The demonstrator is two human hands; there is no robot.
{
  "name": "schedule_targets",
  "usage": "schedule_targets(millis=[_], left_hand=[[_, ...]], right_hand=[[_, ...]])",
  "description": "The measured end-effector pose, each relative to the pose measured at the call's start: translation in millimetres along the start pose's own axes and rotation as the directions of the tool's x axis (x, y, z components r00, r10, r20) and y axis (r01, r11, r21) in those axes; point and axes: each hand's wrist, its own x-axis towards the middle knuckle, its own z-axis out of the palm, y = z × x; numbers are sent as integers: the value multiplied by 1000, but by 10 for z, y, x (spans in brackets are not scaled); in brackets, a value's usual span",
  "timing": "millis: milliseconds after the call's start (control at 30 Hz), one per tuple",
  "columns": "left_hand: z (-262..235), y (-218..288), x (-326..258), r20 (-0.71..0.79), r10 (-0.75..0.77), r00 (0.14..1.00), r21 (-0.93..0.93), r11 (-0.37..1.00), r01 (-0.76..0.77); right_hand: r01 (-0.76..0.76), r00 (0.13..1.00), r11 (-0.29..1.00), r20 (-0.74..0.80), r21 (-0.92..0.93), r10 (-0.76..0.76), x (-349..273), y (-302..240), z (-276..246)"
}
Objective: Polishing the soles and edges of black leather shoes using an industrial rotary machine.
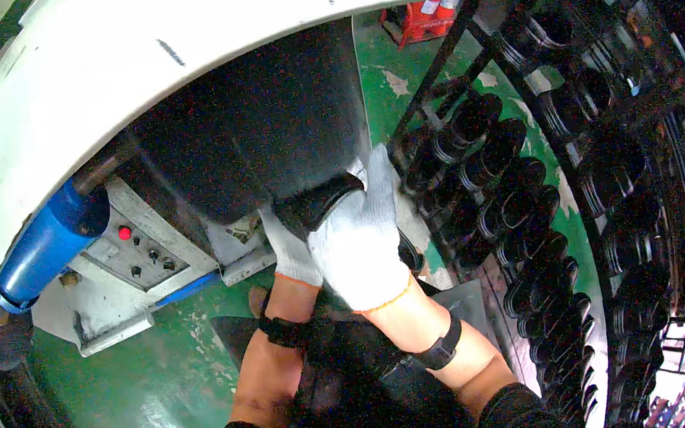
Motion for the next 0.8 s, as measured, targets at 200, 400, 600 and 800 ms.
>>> schedule_targets(millis=[200,400,600,800], left_hand=[[-133,-33,-54,298,-132,945,-121,977,175],[48,-7,-409,379,-131,916,-95,979,179],[98,58,-778,578,-397,713,-107,829,548],[29,-124,-966,376,-554,743,95,820,564]], right_hand=[[-81,996,967,-20,243,88,-305,67,180],[-30,998,997,48,-75,34,-696,108,128],[-132,991,578,-114,-805,67,-1563,-77,109],[186,981,-695,175,-694,87,-2304,-746,716]])
